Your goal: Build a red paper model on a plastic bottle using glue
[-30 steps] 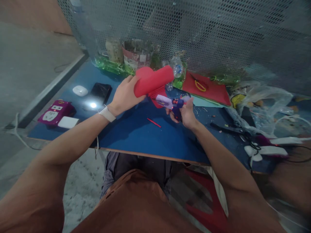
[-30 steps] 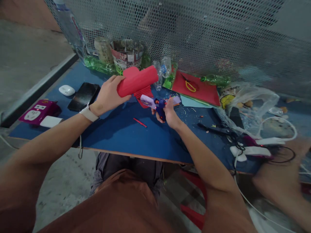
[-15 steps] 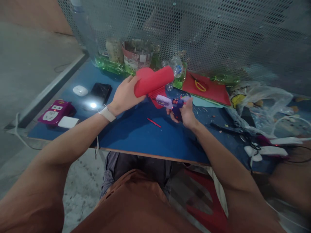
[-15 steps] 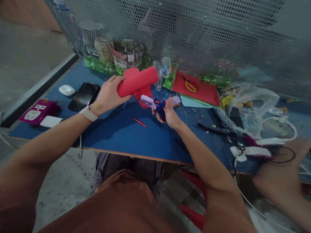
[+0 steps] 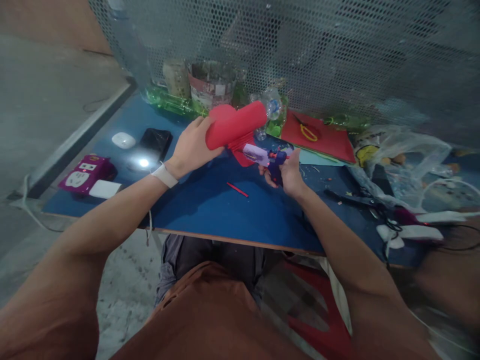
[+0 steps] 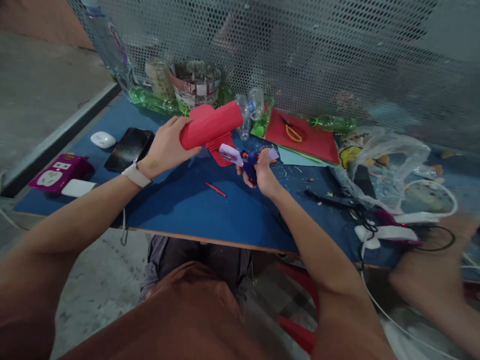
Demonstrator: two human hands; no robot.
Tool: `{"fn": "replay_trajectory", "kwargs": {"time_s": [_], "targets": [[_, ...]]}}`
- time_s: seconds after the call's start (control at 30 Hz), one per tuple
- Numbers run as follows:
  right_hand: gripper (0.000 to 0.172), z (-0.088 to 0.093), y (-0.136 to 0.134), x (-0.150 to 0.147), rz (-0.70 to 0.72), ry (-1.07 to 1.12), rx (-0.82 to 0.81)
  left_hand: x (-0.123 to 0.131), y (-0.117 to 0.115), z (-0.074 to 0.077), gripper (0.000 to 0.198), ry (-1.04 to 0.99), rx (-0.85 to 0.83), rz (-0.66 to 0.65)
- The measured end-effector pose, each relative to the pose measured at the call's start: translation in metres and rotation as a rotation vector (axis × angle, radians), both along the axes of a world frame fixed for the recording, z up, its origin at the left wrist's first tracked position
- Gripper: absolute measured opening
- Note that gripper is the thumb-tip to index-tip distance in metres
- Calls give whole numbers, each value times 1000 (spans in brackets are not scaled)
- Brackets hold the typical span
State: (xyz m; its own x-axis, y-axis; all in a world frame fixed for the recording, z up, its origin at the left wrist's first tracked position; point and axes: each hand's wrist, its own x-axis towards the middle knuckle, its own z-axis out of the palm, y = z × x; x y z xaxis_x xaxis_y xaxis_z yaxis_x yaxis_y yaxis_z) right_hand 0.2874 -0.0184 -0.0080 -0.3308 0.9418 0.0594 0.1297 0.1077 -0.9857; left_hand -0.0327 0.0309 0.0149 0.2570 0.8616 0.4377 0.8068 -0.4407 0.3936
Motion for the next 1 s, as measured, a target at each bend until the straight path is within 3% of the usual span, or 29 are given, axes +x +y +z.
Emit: {"fn": "replay_trajectory", "kwargs": {"time_s": [0.3,0.53,0.77,1.0], "targets": [[115,8,1,0,69,16,-80,-1,1,-1,73,-18,22,-5],[116,-2,0,1,14,9,-12,0,1,-1,74,-20,13,-3],[114,-2,1,2,35,8,-28,-1,1,-2,74,-16,25,3],[122,0,2,5,-40,-19,12,1,-2,3,72,-5,6,8]]}}
